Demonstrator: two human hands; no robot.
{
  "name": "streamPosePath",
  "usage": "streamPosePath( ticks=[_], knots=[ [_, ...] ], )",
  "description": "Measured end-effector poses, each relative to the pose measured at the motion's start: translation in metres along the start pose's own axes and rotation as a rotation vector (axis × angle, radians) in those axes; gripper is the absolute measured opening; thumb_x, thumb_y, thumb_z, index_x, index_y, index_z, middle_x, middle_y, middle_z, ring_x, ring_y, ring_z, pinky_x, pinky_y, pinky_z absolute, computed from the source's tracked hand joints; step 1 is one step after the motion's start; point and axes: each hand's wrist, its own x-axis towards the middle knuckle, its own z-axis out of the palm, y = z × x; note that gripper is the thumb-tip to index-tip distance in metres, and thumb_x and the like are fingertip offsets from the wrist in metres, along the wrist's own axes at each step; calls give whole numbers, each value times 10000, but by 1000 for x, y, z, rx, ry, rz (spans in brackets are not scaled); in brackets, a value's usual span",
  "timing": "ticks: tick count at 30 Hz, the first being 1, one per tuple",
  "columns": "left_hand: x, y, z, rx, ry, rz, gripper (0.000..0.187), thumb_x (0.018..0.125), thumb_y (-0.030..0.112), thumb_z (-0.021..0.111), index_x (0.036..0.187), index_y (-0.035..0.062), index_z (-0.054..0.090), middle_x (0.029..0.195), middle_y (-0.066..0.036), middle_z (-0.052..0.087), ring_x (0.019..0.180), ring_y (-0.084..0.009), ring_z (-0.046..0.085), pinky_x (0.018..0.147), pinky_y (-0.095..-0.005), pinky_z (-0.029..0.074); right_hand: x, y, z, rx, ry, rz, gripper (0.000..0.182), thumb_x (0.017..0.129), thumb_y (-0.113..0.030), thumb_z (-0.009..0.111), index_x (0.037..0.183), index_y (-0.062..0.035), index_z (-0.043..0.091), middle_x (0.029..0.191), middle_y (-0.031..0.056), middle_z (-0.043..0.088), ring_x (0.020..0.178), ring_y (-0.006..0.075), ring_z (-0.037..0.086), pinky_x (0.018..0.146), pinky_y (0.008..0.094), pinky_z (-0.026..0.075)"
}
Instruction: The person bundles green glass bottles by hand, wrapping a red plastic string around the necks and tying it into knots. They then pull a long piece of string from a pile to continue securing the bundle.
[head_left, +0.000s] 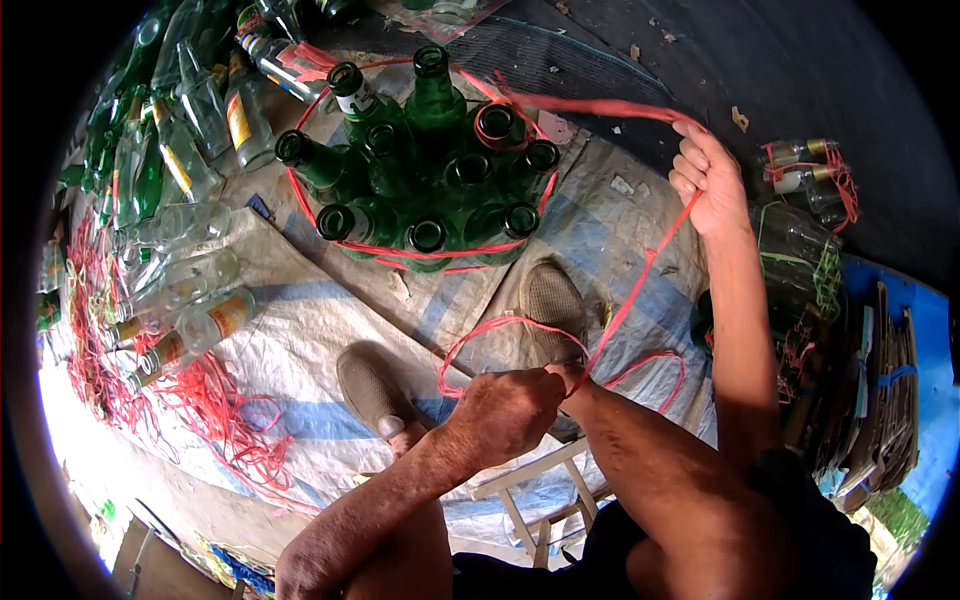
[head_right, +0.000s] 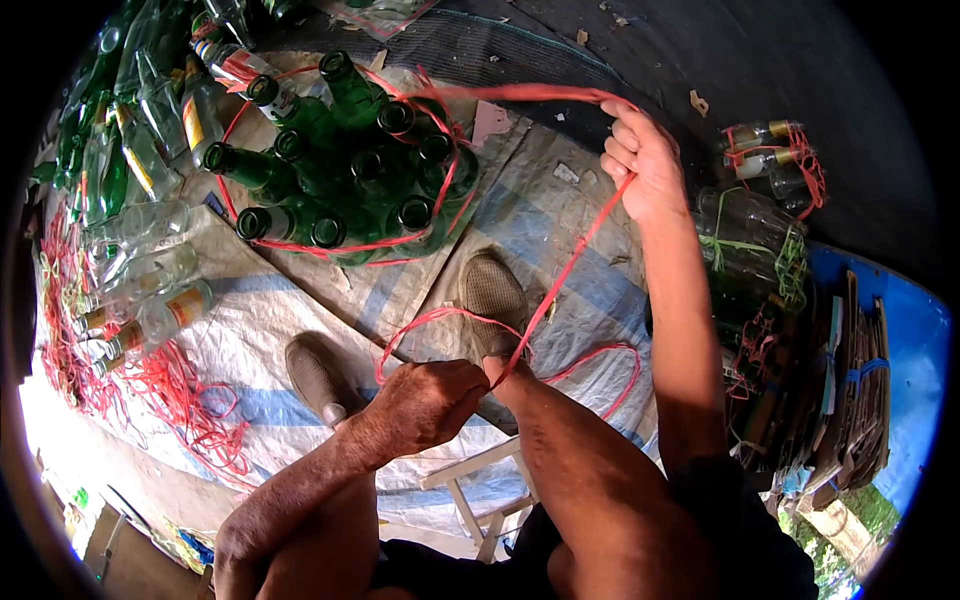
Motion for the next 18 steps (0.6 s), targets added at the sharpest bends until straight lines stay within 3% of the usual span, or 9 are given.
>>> streamPosePath(
  ticks=[4,8,16,18],
  knots=[
    [-2,-7,6,46,-9,28,86,858,99,645,914,38,621,746,-152,664,691,-355,694,574,-456,553,1,-6,-21,204,-142,148,225,1023,-178,593,1129,17,632,618,-87,383,479,35,312,470,223,291],
    [-6,-12,11,97,-64,-5,79,829,110,660,862,41,638,759,-157,677,702,-356,704,591,-468,559,-3,-20,-8,247,-324,166,217,1050,-161,540,1137,24,612,645,-77,385,483,34,305,449,198,292],
    [-18,-24,32,250,-211,-28,58,813,85,625,841,50,661,768,-132,687,703,-328,708,625,-422,576,-23,-69,86,293,-773,150,245,1099,-174,439,1140,24,578,650,-65,369,498,36,302,429,195,302],
    [-22,-31,40,271,-242,-25,69,803,89,619,830,51,669,773,-139,694,717,-336,715,640,-432,580,-30,-72,107,279,-868,174,263,1111,-175,400,1158,42,542,696,-27,387,527,63,333,438,221,337]
  ],
)
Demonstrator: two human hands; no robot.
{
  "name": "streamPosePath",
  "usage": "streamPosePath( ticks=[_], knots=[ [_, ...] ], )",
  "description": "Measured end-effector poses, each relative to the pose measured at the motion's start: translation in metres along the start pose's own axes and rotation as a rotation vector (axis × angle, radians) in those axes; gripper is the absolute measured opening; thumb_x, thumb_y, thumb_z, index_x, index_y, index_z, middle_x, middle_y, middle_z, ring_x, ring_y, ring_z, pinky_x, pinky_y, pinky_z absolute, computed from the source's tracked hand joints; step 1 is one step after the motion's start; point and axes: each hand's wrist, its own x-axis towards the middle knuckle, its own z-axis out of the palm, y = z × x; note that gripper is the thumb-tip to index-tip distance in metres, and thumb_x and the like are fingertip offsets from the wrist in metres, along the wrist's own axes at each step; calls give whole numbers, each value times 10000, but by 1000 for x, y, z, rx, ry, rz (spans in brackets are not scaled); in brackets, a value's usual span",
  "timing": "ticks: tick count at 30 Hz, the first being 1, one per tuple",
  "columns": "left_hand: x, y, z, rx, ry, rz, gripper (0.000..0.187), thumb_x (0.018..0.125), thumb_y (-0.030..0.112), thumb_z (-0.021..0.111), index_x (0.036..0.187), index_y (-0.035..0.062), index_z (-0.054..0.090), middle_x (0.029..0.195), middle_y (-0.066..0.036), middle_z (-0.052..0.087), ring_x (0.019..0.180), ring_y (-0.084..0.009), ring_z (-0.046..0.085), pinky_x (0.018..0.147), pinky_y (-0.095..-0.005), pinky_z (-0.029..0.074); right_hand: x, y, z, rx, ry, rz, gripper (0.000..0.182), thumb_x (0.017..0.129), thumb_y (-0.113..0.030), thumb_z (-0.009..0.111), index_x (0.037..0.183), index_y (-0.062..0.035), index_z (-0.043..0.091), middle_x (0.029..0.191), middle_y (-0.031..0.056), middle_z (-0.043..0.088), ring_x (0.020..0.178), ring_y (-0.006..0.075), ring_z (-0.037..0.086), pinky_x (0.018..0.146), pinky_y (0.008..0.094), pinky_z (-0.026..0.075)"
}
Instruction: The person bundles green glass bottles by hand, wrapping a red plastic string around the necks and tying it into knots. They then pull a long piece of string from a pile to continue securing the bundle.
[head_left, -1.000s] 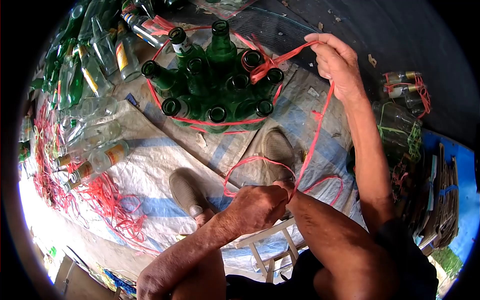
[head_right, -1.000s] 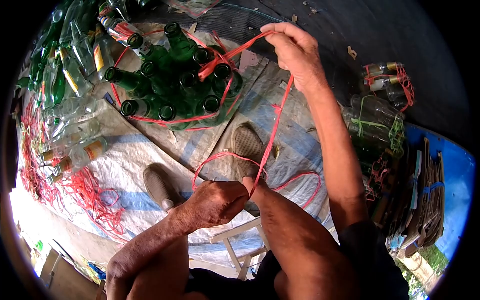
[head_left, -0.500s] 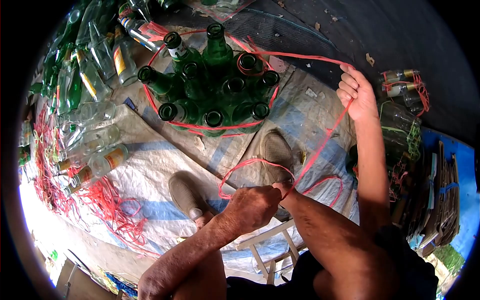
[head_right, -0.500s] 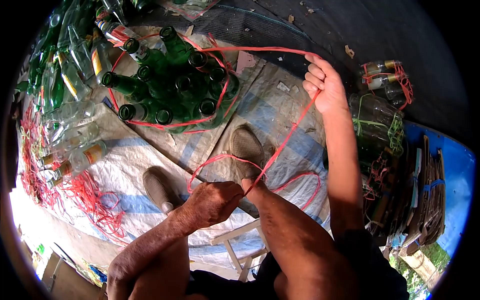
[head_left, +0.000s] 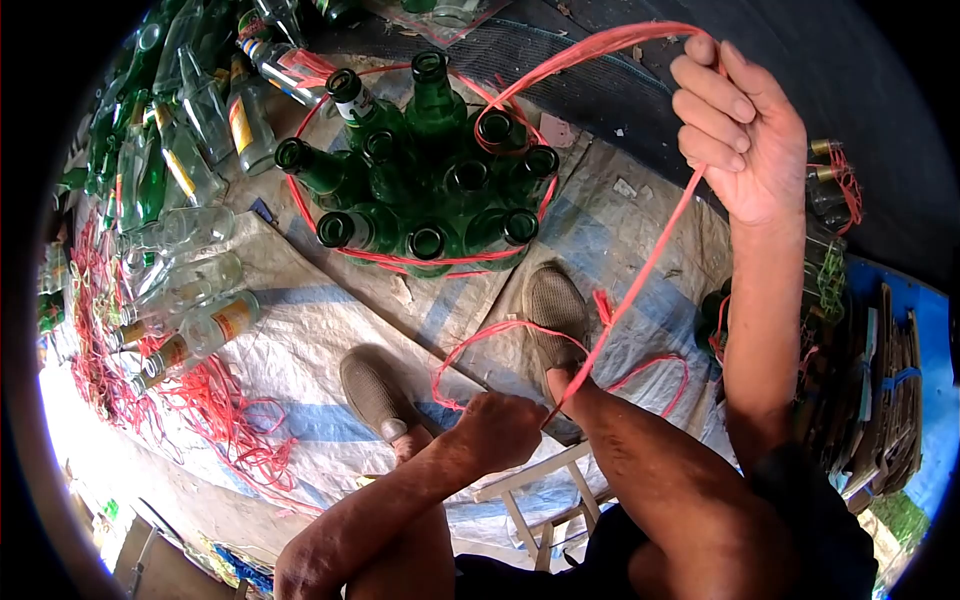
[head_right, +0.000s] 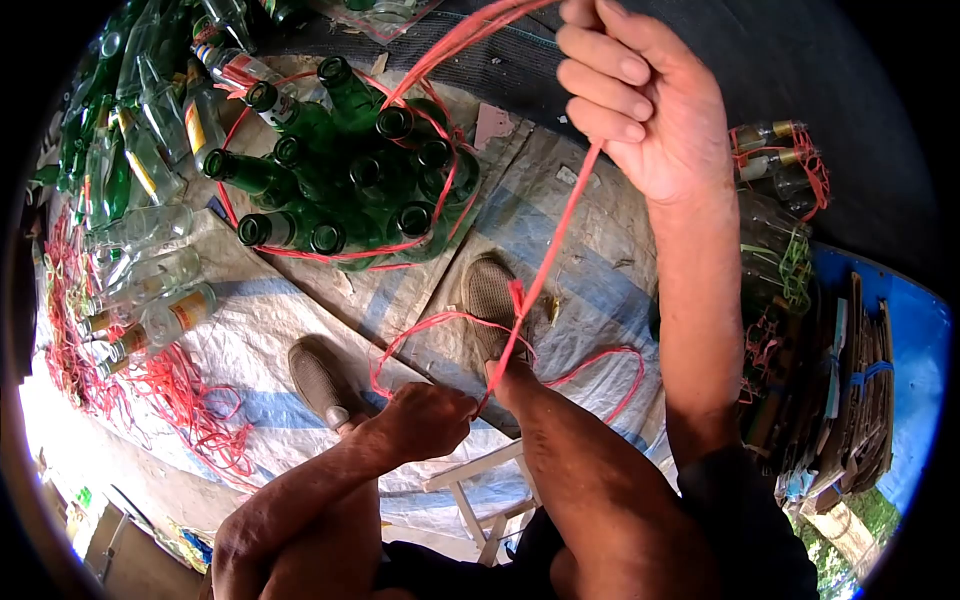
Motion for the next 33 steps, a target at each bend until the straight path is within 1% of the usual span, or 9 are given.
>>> streamPosePath(
  ticks=[6,10,14,17,19,24,28,31,33],
  knots=[
    [-5,-5,10,-44,-129,-42,107,802,96,609,833,38,693,800,-180,710,794,-373,725,703,-493,576,10,17,29,-112,-123,31,363,1136,-257,347,1227,44,530,691,-26,387,518,64,310,418,226,311],
    [-6,-4,4,-54,-205,-73,129,803,98,609,855,27,703,820,-208,711,833,-390,722,748,-511,571,-6,12,33,-159,-161,-13,328,1141,-257,336,1138,9,528,683,-28,393,522,69,300,452,240,299],
    [-6,-6,1,-27,-218,-103,122,811,108,614,848,32,701,817,-203,714,847,-388,726,756,-504,577,-35,15,17,-109,57,-206,299,1121,-239,402,1117,-4,587,618,-70,338,487,42,274,413,207,260],
    [-7,-9,7,-18,-168,-108,121,799,110,624,849,50,716,833,-183,730,861,-361,738,745,-484,590,-57,16,-12,-109,329,-238,291,1117,-238,419,1089,-8,595,621,-67,345,483,45,274,411,206,254],
    [-8,-11,7,-25,-119,-82,119,797,107,621,856,54,710,833,-173,726,848,-353,736,732,-482,589,-66,21,-45,-166,474,-224,249,1094,-227,484,1055,-19,614,616,-67,352,476,44,277,411,210,247],
    [-11,-20,16,-29,13,-9,117,797,106,617,885,69,683,834,-142,704,803,-341,721,702,-483,583,-87,34,-110,-116,693,-227,233,1083,-225,517,1038,-28,632,604,-73,337,472,46,287,409,216,242],
    [-8,-17,8,-12,14,-47,139,796,93,612,917,73,676,836,-127,696,781,-334,720,705,-475,583,-94,44,-121,-327,830,-128,220,1029,-229,625,1008,-16,674,602,-93,396,468,15,306,423,207,245],
    [-6,-9,-5,-35,-28,-82,164,825,79,619,975,55,679,880,-138,692,838,-352,709,755,-472,577,-92,50,-124,-525,963,-86,215,1013,-234,656,1001,-22,688,619,-99,388,484,9,294,441,207,235],
    [-6,-11,-2,5,-10,-28,207,829,76,619,1027,54,674,944,-144,687,877,-346,696,787,-469,569,-92,51,-128,-659,973,-20,217,1000,-252,682,1009,-36,700,633,-102,361,516,11,304,479,214,235]
  ],
)
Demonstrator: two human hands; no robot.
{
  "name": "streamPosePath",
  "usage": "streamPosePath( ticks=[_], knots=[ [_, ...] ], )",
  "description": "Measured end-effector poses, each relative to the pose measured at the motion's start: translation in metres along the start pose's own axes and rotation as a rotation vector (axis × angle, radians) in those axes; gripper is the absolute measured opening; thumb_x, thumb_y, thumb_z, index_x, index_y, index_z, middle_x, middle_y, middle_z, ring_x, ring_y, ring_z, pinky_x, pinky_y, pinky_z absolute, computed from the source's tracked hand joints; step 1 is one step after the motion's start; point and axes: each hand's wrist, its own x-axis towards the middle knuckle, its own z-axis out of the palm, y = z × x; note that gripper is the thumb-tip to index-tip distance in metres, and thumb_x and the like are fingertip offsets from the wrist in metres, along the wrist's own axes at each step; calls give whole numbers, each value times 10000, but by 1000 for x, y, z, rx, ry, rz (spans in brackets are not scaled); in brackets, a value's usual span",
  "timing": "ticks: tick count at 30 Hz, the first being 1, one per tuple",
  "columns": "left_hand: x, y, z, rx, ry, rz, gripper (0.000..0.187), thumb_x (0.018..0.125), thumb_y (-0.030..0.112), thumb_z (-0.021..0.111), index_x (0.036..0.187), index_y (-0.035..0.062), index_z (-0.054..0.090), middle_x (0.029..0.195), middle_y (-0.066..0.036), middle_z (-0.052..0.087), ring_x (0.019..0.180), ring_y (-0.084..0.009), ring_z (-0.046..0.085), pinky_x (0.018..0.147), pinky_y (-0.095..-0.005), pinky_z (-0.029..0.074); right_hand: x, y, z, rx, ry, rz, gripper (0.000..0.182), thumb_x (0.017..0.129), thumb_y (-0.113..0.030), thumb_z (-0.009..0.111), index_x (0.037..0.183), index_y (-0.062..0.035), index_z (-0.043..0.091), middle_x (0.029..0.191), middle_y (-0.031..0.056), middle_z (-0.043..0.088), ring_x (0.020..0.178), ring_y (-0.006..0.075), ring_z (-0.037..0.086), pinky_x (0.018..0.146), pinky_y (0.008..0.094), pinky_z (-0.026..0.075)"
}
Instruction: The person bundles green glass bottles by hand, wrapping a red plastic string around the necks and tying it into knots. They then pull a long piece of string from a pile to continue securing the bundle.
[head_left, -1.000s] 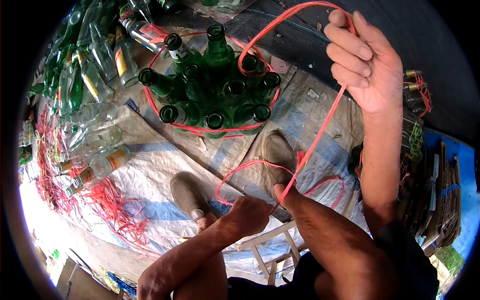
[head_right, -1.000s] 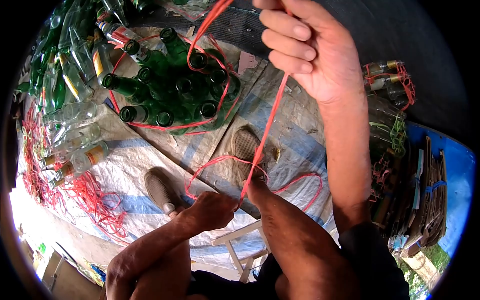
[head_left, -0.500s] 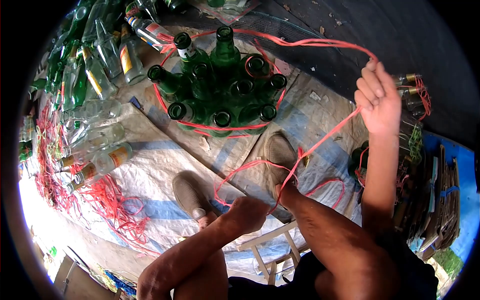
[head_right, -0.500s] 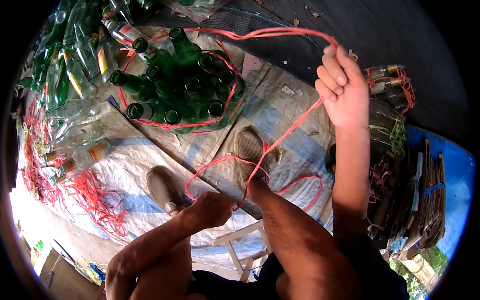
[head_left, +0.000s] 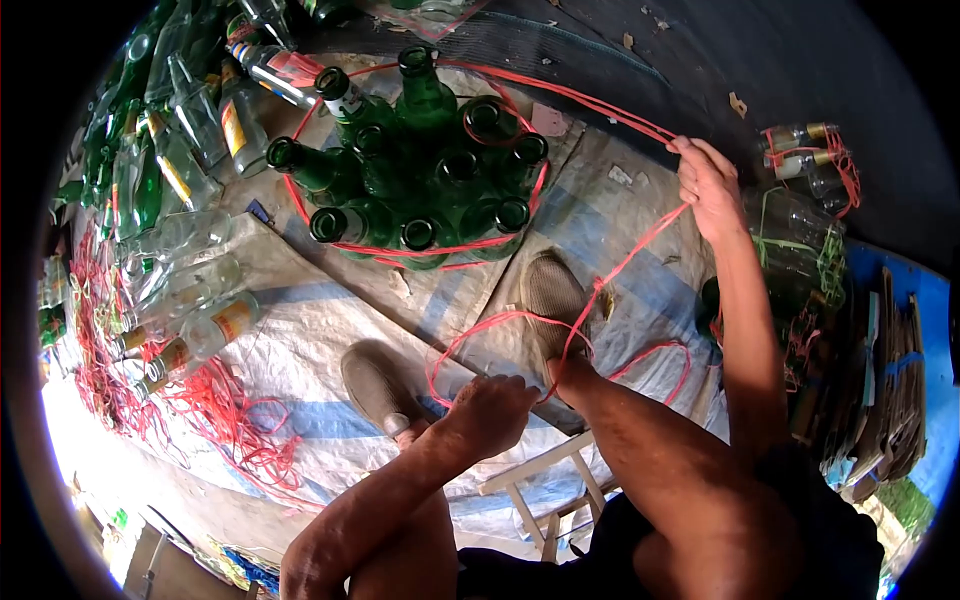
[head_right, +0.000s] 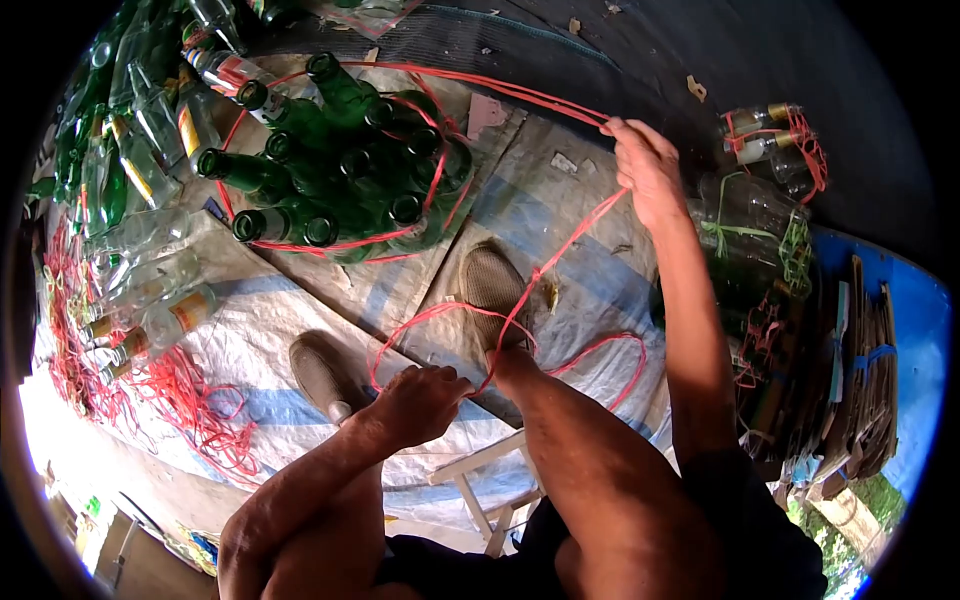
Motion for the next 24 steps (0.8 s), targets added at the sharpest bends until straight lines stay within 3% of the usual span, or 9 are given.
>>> streamPosePath(
  ticks=[5,8,11,13,14,17,20,21,24],
  knots=[
    [3,-4,-14,95,176,32,409,846,71,637,1253,45,606,1176,-188,638,1045,-349,642,920,-476,516,14,28,-1,-302,20,-96,260,993,-294,675,933,-46,722,681,-100,434,615,29,378,545,234,307],
    [9,-11,-40,-99,409,19,433,848,66,663,1275,36,599,1208,-187,641,1095,-355,643,956,-461,516,16,39,1,-451,56,-88,287,986,-318,667,890,-54,729,706,-72,507,681,61,437,601,268,366],
    [8,-6,-65,-274,565,-217,277,883,40,687,1157,15,656,1100,-169,674,973,-296,703,849,-379,567,26,57,0,-525,64,-126,296,983,-305,653,866,-36,692,698,-49,505,685,70,431,604,280,376],
    [7,-7,-76,-332,738,-249,210,899,3,664,1110,5,665,1021,-115,687,906,-204,689,807,-316,551,33,64,-8,-589,8,-103,254,978,-285,638,972,-40,708,738,-22,556,713,91,499,649,293,432],
    [7,-9,-77,-428,788,-307,220,883,21,687,1098,2,645,994,-132,682,846,-262,690,753,-373,558,36,67,-11,-621,-21,-91,253,975,-275,631,1024,-42,716,757,-9,581,726,102,533,672,299,459],
    [4,-18,-84,-415,972,-332,192,888,8,669,1078,7,645,951,-91,667,840,-164,637,786,-287,509,41,82,-14,-842,47,-495,211,950,-144,608,1105,-27,691,841,53,630,797,140,613,736,344,507],
    [-1,-23,-92,-464,1065,-370,140,922,43,677,1051,8,639,929,-63,669,833,-126,612,788,-275,501,16,46,11,-1162,267,-890,267,930,-55,577,1179,-39,672,961,105,641,903,180,662,779,354,531],
    [-1,-22,-95,-529,1104,-389,128,931,61,682,1038,7,635,913,-49,664,823,-118,597,792,-269,494,7,35,19,-1136,233,-855,300,919,-29,593,1206,-66,672,1038,106,619,962,197,663,807,323,529],
    [-5,-30,-96,-477,1142,-417,126,935,79,681,1031,8,641,913,-43,653,835,-121,580,815,-277,483,-17,9,54,-672,-52,-727,279,892,-52,627,1161,-91,687,1019,114,601,956,280,651,864,388,530]
  ],
)
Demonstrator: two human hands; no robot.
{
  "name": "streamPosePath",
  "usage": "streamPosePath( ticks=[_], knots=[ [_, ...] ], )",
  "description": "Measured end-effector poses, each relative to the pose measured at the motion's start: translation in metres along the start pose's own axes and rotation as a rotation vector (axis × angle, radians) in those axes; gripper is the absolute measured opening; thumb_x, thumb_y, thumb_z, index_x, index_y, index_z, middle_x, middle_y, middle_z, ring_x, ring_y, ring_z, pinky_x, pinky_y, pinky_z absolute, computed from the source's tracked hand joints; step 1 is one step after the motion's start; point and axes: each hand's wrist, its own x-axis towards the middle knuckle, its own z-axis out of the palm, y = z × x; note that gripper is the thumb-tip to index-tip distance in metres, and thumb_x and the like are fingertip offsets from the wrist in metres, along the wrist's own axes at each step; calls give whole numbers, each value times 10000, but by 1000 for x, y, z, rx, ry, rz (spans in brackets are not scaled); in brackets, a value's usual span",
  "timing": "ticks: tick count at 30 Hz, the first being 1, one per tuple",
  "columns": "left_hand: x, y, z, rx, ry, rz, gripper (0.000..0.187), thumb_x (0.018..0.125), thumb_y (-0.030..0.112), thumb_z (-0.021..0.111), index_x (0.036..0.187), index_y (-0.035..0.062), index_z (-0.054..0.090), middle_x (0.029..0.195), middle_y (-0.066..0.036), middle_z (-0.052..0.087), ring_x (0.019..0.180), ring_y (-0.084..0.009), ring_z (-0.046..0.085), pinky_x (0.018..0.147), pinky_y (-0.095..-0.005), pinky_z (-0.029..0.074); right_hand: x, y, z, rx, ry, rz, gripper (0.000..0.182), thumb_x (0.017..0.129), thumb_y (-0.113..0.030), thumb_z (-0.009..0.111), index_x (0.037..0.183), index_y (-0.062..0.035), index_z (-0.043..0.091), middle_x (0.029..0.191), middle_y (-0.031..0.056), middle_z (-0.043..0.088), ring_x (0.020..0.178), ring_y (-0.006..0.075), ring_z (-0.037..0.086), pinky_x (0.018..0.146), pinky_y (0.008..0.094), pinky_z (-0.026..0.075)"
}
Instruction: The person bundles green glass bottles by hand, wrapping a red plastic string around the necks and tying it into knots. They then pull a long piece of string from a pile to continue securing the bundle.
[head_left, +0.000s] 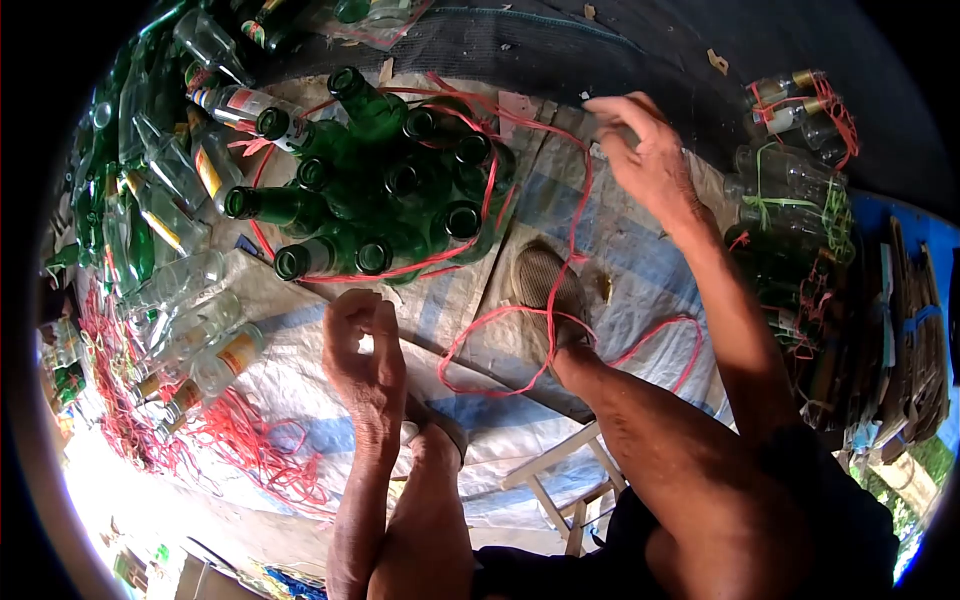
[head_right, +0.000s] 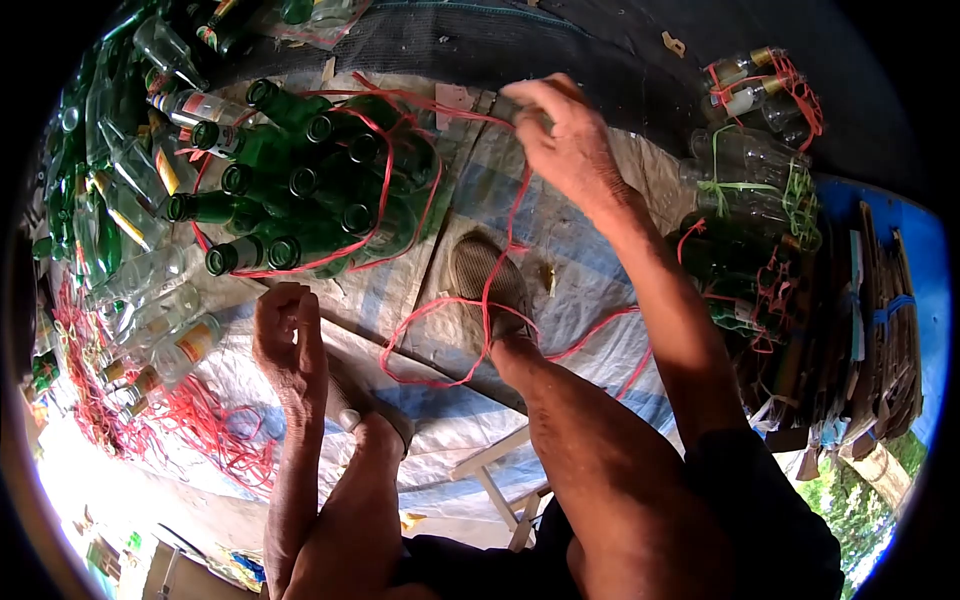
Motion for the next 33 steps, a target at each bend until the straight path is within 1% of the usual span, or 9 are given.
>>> streamPosePath(
  ticks=[3,7,11,16,18,19,22,23,33],
  knots=[
    [2,-5,-3,-10,22,12,153,934,74,676,1067,8,637,963,-49,645,877,-130,580,831,-278,479,3,-34,12,43,-158,-110,335,879,-80,693,1212,-60,661,1071,100,624,1003,228,653,875,368,532],
    [7,-1,-8,25,85,33,257,933,63,660,1175,5,595,1086,-66,622,939,-136,581,848,-281,477,9,-58,27,93,-122,-277,351,837,-18,671,1186,-44,644,1054,147,612,950,318,645,842,381,529],
    [14,0,-14,9,159,33,294,933,64,650,1211,5,577,1124,-60,611,956,-127,583,858,-278,475,14,-36,39,181,-84,-156,324,841,61,553,1136,-28,654,1008,138,618,880,299,658,772,390,534],
    [17,2,-15,-15,159,45,358,948,105,660,1277,10,556,1149,-55,599,975,-131,576,877,-285,464,16,-16,56,273,-92,53,241,909,-7,580,1117,-29,701,1069,162,670,955,273,687,822,355,544],
    [17,2,-15,23,154,48,370,953,114,662,1291,9,554,1150,-55,597,977,-132,575,872,-286,465,20,-11,63,249,-134,114,263,947,6,571,1177,-21,698,1079,123,700,981,209,692,866,336,549],
    [16,0,-16,29,121,39,396,976,104,626,1337,-25,528,1197,-94,598,1035,-158,591,940,-308,471,23,-9,67,263,-143,119,251,941,-2,588,1162,-18,707,1052,121,710,962,201,694,858,332,548],
    [16,2,-15,30,116,7,407,979,114,624,1346,-27,517,1220,-101,599,1054,-158,592,948,-307,472,36,-6,73,323,-178,139,221,919,-29,636,1119,-12,730,972,111,732,907,172,694,832,317,542],
    [18,3,-11,-7,141,30,404,971,136,656,1321,-19,528,1152,-66,592,980,-135,577,844,-271,459,40,-7,75,358,-197,151,215,909,-39,651,1105,-11,735,948,105,733,890,161,690,821,310,539],
    [24,-2,-13,74,144,54,433,976,153,659,1330,-49,510,1142,-98,627,998,-153,596,826,-283,472,49,11,97,469,-300,256,194,903,-81,678,1067,-22,763,936,79,746,837,123,670,762,282,530]
  ],
)
